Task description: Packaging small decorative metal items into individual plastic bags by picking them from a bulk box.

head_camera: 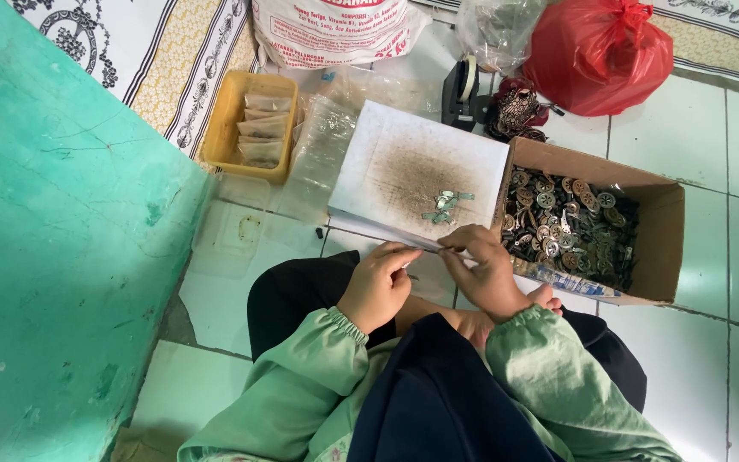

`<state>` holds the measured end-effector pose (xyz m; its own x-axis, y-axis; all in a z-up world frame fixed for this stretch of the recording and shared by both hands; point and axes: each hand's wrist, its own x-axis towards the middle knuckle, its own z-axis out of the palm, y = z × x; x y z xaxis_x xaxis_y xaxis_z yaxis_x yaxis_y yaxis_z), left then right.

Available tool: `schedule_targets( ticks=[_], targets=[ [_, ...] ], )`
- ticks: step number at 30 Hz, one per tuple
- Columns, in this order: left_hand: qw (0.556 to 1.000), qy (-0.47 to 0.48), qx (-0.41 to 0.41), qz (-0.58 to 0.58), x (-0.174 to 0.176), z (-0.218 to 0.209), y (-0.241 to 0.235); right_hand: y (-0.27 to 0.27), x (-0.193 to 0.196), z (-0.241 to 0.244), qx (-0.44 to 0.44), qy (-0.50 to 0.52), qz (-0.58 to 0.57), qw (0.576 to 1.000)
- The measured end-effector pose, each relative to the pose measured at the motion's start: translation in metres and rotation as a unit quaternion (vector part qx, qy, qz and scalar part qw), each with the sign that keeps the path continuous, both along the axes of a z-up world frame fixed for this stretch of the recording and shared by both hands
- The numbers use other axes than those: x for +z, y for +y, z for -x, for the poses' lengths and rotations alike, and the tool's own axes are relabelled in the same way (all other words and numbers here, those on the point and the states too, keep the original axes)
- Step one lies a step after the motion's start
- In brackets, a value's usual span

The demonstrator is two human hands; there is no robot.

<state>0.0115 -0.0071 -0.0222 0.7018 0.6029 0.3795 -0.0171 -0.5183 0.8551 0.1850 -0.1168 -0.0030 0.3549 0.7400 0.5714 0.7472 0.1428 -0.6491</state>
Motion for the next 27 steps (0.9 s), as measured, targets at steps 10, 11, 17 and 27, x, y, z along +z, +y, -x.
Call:
schedule_targets(
  ticks=[10,11,17,27],
  targets=[
    [0.997,-0.06,0.044,-0.018,0.011,0.013,0.012,0.023,-0.104,-0.088,-0.156,0.016,0.374,0.914],
    [0.998,-0.055,0.04,-0.006,0.009,0.014,0.012,0.026,-0.105,-0.087,-0.148,-0.013,0.386,0.91],
    [0.998,-0.046,0.033,0.019,-0.002,0.016,0.018,0.031,-0.119,-0.085,-0.164,-0.122,0.374,0.905],
    [0.998,-0.053,0.014,0.022,-0.006,0.013,0.022,0.032,-0.14,-0.106,-0.185,-0.014,0.399,0.898]
  ],
)
